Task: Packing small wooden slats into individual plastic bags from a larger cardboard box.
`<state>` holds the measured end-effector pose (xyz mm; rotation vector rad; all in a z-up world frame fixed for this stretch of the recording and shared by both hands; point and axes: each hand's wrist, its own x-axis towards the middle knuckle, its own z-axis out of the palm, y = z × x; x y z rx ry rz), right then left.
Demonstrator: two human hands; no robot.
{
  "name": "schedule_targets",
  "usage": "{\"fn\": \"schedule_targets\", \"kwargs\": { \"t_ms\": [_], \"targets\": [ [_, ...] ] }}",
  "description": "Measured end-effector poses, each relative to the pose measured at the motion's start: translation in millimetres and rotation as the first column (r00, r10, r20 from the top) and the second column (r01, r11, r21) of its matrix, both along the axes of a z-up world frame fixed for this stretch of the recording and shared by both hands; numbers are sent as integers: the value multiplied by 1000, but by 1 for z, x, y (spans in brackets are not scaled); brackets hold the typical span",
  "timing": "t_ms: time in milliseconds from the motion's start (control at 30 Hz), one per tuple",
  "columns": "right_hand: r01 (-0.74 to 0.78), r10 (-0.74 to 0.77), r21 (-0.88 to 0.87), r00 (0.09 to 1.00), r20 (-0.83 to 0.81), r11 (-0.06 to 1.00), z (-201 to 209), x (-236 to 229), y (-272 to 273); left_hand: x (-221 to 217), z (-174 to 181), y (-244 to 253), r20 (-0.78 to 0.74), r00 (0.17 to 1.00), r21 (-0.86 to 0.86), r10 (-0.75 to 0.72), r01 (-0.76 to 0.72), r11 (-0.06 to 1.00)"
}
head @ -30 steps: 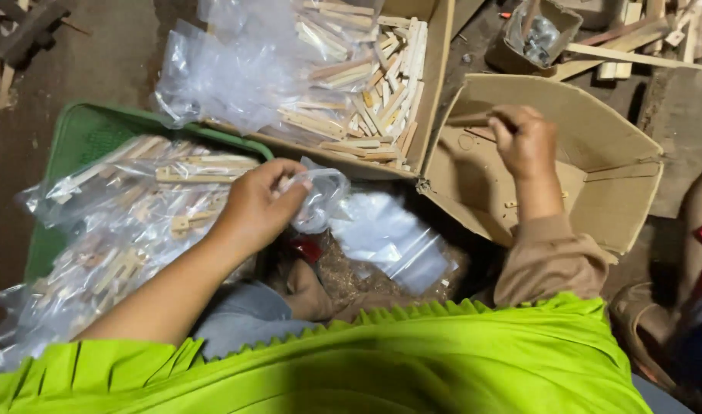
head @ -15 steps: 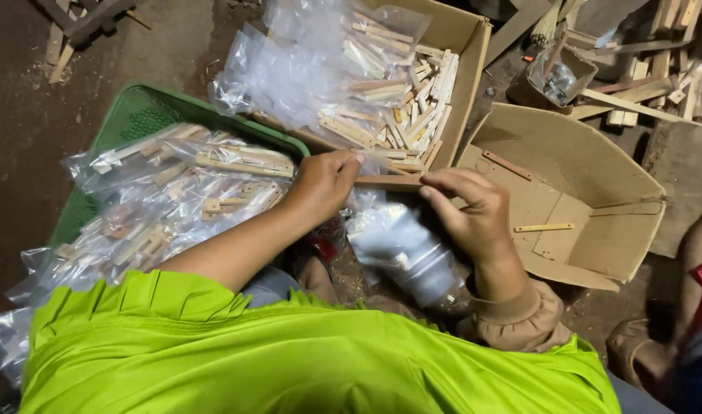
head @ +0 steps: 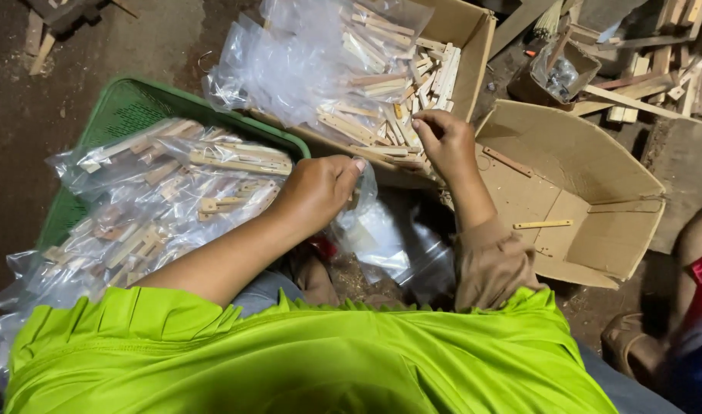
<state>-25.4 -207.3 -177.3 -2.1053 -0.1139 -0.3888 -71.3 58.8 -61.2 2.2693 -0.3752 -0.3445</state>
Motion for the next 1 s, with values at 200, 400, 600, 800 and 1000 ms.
{"fn": "schedule_targets", "kwargs": {
  "t_ms": [200, 400, 600, 800, 1000],
  "targets": [
    [-417, -116, -599, 748, -653, 684, -63, 19, 6, 1, 29, -2, -71, 997, -55, 29, -33, 998],
    [-135, -166, -529, 861, -482, 838, -51, 14, -33, 5, 23, 6, -13, 999, -32, 36, -37, 999],
    [108, -298, -562, 919, -259, 820, -166, 73, -71, 13, 13, 12, 55, 998, -8, 42, -42, 999],
    [-38, -267, -525, 828, -492, 850, -106, 34, 15, 15, 8, 11, 39, 997, -12, 72, -71, 997],
    [-125, -269, -586, 799, -538, 800, -91, 45, 27, 19, -1, 7, 67, 991, -22, 119, -118, 993]
  ]
}}
